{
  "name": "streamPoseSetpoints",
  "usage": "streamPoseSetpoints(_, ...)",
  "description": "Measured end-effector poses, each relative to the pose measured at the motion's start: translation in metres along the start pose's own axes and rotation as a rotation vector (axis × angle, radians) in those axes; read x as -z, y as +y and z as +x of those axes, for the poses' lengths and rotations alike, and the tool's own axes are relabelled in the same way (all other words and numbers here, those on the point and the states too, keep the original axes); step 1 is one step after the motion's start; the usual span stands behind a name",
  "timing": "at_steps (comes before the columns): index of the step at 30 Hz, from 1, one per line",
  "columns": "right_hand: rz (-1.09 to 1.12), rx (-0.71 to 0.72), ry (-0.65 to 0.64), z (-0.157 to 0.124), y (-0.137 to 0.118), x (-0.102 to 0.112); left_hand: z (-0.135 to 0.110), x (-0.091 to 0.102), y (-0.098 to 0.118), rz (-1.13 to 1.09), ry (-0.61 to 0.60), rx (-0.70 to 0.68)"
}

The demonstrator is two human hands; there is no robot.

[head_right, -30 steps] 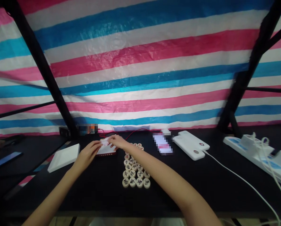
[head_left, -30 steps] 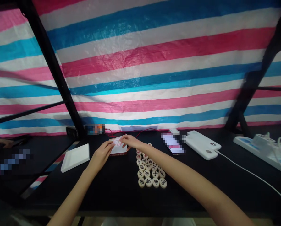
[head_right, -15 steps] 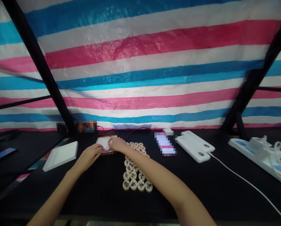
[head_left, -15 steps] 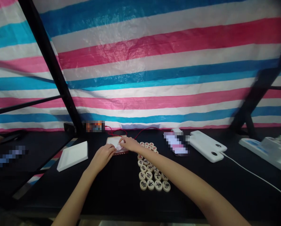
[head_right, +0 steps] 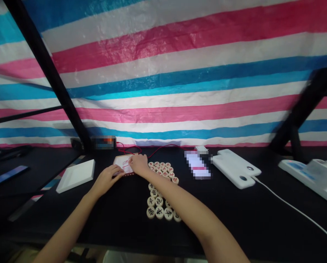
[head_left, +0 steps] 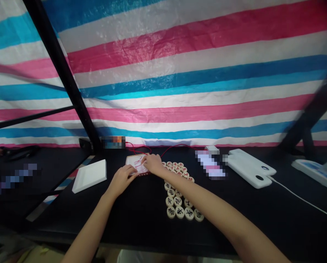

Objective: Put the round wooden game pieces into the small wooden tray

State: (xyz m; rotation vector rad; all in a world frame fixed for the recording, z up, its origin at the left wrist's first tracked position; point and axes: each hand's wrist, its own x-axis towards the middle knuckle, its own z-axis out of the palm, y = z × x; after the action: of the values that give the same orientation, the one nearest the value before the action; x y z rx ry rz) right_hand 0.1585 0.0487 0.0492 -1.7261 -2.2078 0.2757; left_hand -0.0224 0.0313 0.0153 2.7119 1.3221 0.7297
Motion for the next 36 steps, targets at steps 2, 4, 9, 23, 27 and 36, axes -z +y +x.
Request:
streamPoseSetpoints(2,-0.018,0.033,0.03,-0.002,-0.003,-0.004,0.0,-0.002,-0.003,-0.009,0.013,-0.019)
streamPoseSetpoints(4,-0.029,0.055,0.044,-0.003,-0.006,-0.008,-0.001,-0.004,-0.005,-0.001,0.024,-0.037)
streamPoseSetpoints(9,-0.044,0.093,0.025,0.001,-0.008,-0.011,-0.003,-0.006,-0.008,0.055,0.047,-0.046)
streamPoseSetpoints(23,-0.079,0.114,-0.192,0.007,0.0,-0.011,-0.005,-0.008,-0.015,0.087,0.08,0.016)
streamPoseSetpoints(27,-0.107,0.114,-0.256,0.005,-0.002,-0.005,-0.005,-0.008,-0.013,0.021,0.03,0.029)
streamPoseSetpoints(36,-0.171,0.062,-0.362,0.006,0.0,0.019,-0.001,-0.01,-0.012,-0.116,0.022,0.038)
